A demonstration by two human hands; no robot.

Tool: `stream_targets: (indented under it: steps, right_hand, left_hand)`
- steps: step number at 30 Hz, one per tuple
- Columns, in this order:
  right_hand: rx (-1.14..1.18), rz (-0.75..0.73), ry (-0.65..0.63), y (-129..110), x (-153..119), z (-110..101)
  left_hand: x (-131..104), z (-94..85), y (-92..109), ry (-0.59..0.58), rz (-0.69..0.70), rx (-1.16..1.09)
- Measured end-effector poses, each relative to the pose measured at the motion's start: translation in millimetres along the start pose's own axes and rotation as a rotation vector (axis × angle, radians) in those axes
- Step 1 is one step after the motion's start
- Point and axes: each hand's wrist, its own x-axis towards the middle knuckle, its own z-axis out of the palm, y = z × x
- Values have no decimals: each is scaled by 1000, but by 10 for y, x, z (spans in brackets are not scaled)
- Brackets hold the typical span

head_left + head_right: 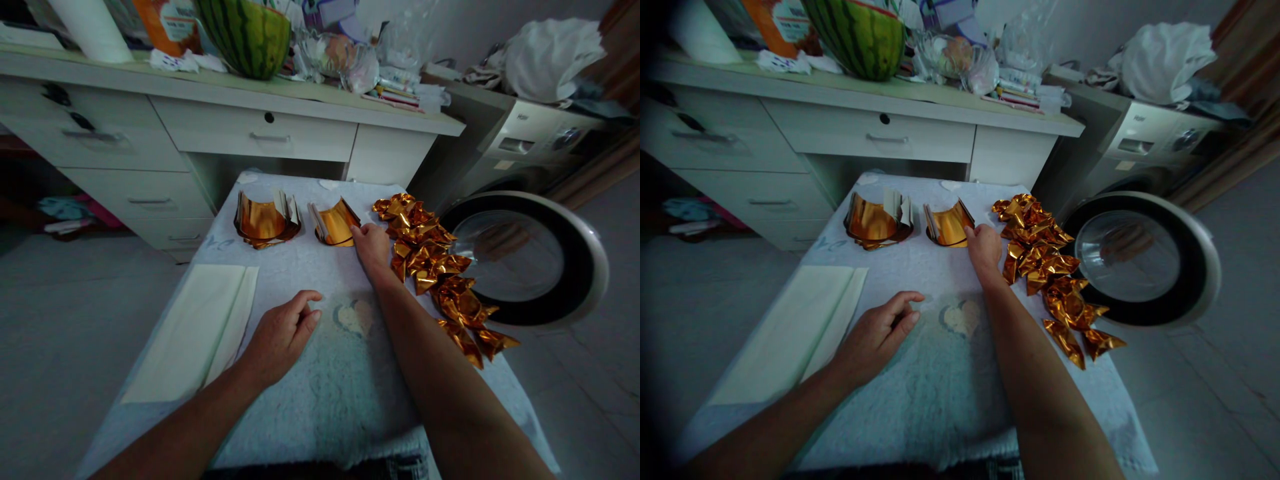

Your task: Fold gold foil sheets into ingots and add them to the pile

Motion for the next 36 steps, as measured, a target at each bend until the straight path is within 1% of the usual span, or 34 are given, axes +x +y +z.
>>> stream_targets:
  steps: [13,20,24,32,33,36]
  right_hand:
    - [1,-10,11,-14,-34,4]
    - [26,-45,1,32,-75,-30]
    - [55,-70,6,91,-111,-112]
    - [162,-128,62,154,-273,-373]
    - [198,-135,69,161,-301,-403]
    - [416,-152,81,198,-383,-494]
  left_hand:
    - [10,5,-1,-2,7,7]
    - [20,9,2,-10,2,9]
    - [22,14,-8,-6,0,12]
    - [36,8,-8,2,19,4]
    - [36,7,-10,0,16,1]
    - [28,6,-18,-4,-2,-17]
